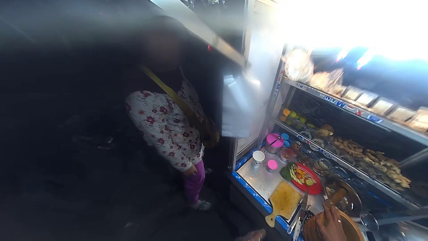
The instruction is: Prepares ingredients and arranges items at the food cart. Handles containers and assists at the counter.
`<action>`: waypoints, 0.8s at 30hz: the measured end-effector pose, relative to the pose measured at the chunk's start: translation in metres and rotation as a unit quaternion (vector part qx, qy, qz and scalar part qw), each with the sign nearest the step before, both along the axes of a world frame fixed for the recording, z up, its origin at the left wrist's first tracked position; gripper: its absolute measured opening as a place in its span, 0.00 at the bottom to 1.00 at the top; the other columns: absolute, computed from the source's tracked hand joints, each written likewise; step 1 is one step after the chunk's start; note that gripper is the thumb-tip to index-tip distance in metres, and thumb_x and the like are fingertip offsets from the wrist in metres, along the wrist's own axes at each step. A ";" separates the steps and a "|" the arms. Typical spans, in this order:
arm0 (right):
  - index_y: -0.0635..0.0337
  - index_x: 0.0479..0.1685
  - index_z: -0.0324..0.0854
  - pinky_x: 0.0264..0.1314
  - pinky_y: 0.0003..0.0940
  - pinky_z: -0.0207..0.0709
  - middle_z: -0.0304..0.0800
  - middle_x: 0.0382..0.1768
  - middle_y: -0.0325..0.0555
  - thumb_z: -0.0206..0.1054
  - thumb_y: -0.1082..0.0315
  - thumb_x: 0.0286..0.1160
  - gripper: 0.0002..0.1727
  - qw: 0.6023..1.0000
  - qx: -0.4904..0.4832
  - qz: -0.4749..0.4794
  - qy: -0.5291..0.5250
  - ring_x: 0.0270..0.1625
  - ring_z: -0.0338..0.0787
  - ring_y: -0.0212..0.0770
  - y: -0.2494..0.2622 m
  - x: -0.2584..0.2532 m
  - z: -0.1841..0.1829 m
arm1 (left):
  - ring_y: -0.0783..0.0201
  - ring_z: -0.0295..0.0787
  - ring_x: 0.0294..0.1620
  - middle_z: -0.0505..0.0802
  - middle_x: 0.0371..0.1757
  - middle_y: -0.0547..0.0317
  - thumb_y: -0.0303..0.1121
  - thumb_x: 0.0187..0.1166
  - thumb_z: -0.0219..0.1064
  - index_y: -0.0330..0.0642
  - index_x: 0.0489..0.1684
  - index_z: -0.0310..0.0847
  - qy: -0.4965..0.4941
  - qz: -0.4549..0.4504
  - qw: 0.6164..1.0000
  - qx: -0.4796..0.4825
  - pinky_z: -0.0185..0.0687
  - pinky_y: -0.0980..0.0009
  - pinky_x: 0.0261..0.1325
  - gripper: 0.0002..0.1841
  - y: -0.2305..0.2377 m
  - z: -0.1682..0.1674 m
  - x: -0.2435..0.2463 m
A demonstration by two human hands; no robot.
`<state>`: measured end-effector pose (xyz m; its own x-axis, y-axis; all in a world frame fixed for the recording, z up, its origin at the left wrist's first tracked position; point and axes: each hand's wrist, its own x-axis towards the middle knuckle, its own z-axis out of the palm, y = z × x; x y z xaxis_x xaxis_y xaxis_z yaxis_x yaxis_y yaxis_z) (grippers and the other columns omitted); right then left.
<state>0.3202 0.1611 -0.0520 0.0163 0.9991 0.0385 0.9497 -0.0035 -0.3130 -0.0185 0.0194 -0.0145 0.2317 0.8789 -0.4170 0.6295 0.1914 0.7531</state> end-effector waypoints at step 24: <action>0.54 0.88 0.66 0.93 0.52 0.51 0.49 0.95 0.54 0.55 0.47 0.79 0.38 0.999 -0.032 -0.022 -0.004 0.96 0.47 0.54 0.000 -0.002 0.003 | 0.60 0.79 0.80 0.82 0.81 0.62 0.52 0.86 0.59 0.56 0.85 0.72 0.037 0.024 0.999 -0.020 0.69 0.52 0.84 0.29 -0.002 -0.003 -0.001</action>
<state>0.3187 0.1610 -0.0489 0.0597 0.9979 -0.0247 0.9508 -0.0643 -0.3032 -0.0195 0.0173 -0.0177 0.1572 0.8705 -0.4663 0.6725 0.2514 0.6961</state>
